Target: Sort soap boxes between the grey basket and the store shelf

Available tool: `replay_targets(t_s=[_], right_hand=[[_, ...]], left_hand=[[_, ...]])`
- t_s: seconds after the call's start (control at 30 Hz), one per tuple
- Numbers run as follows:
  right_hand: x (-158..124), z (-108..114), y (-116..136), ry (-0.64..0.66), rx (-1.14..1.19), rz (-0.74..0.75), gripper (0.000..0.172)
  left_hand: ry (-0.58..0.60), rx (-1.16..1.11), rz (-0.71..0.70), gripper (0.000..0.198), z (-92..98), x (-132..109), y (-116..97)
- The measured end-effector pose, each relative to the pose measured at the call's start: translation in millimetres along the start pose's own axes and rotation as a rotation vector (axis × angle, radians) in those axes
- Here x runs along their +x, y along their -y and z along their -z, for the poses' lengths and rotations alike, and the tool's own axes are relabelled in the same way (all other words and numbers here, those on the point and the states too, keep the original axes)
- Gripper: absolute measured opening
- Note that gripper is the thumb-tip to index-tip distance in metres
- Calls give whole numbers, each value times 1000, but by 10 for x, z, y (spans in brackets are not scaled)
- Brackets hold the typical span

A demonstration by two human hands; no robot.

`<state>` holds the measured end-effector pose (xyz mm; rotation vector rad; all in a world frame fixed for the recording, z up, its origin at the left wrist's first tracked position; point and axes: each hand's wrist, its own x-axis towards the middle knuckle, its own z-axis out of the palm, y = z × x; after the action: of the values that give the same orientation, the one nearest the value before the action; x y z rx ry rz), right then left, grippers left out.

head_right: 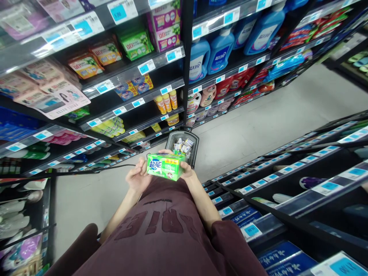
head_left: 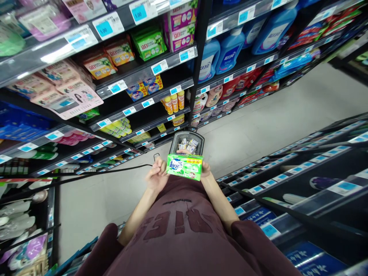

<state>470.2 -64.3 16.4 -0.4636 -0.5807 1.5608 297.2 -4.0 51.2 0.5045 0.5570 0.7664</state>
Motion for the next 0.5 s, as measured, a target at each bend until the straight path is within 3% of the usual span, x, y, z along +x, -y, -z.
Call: replay_targets(t_s=[0.1, 0.2, 0.3, 0.37, 0.5], right_hand=[[-1, -11, 14, -19, -166, 33, 98], [-5, -75, 34, -126, -538, 99, 88], [-10, -190, 43, -259, -961, 93, 88], [-26, -255, 65, -270, -1107, 17, 88], [-100, -316, 224, -191, -1174, -64, 94]], left_hand=[[-26, 117, -117, 36, -25, 30, 51], [5, 274, -175, 75, 15, 58, 117], [45, 365, -78, 104, 102, 56, 171], [33, 340, 2, 107, 157, 38, 192], [11, 130, 67, 101, 232, -9, 190]])
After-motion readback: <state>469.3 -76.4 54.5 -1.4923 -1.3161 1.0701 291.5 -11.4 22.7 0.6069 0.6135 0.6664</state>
